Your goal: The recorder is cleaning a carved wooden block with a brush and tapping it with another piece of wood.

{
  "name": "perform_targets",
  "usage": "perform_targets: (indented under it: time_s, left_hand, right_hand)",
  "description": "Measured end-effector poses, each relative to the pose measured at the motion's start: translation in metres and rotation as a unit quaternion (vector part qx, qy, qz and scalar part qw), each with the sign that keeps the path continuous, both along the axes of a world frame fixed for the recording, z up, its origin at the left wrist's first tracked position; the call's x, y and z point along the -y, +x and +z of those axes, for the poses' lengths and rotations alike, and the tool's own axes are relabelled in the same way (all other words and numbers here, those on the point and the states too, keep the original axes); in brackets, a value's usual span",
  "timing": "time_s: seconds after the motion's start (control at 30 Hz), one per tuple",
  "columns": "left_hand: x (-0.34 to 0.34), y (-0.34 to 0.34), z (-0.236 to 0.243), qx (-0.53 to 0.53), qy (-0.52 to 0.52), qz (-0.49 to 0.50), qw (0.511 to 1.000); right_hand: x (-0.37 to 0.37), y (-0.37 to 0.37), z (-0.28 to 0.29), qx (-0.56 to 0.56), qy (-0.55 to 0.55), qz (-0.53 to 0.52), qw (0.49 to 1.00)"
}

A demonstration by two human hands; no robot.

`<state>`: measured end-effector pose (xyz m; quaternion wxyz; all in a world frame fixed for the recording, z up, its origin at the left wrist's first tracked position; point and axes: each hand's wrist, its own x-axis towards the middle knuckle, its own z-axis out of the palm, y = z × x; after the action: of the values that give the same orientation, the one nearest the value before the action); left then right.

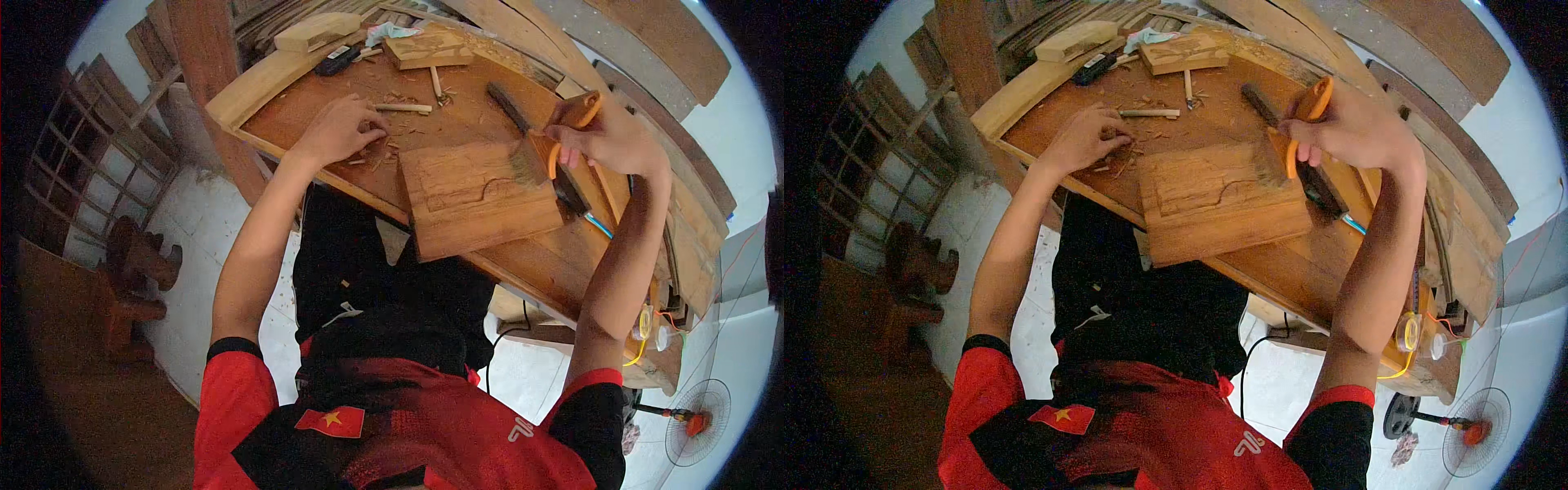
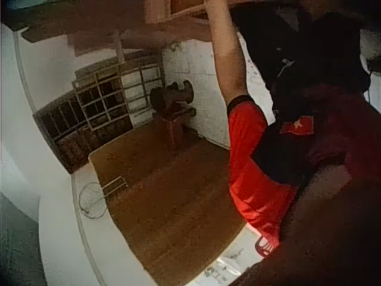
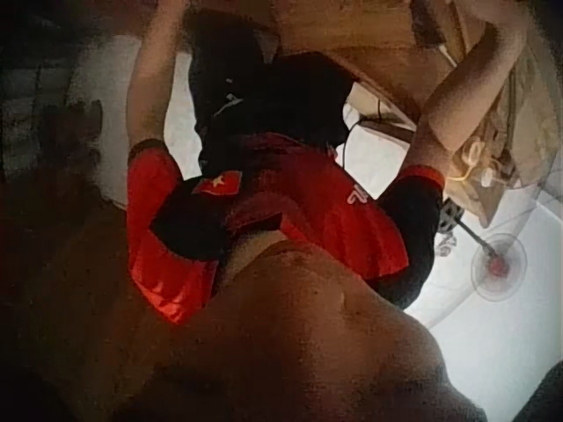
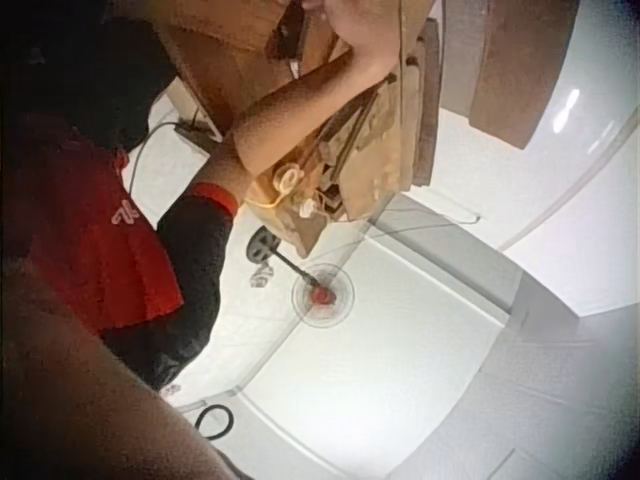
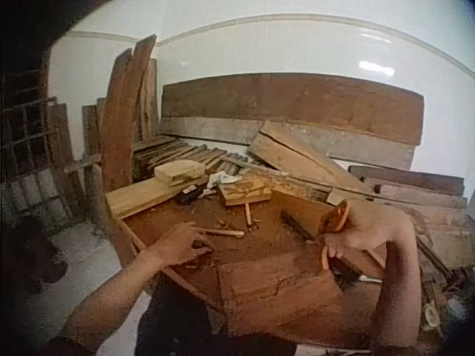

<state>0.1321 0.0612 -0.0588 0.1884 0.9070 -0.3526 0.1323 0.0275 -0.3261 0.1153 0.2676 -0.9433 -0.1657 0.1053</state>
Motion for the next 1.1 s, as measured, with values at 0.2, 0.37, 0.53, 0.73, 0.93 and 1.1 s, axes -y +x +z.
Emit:
perform_targets:
  time_s: [0.2, 0.37, 0.53, 0.73, 0.93, 1.1]
  left_hand:
    - [0.010, 0.000, 0.004, 0.034, 0.030, -0.004, 0.999]
    - [0.021, 0.014, -0.003, 0.024, -0.132, 0.012, 0.991]
    - [0.057, 0.047, 0.012, 0.031, -0.127, -0.023, 0.991]
    - [0.116, 0.120, 0.026, -0.015, -0.050, -0.018, 0.998]
    - [0.142, 0.159, 0.023, -0.051, 0.078, 0.031, 0.995]
    - [0.140, 0.177, 0.020, -0.046, 0.125, 0.026, 0.991]
  right_hand:
    - [0.016, -0.001, 0.000, 0.046, -0.021, -0.074, 0.996]
    - [-0.011, 0.000, -0.001, 0.001, -0.002, 0.020, 1.000]
    - [-0.030, -0.002, 0.000, -0.026, 0.017, 0.090, 0.995]
    - [-0.015, -0.001, -0.004, -0.012, 0.055, 0.070, 0.996]
    - [-0.007, 0.002, -0.003, -0.020, 0.045, 0.035, 0.998]
    - [0.000, 0.000, -0.003, 0.037, 0.034, 0.036, 0.998]
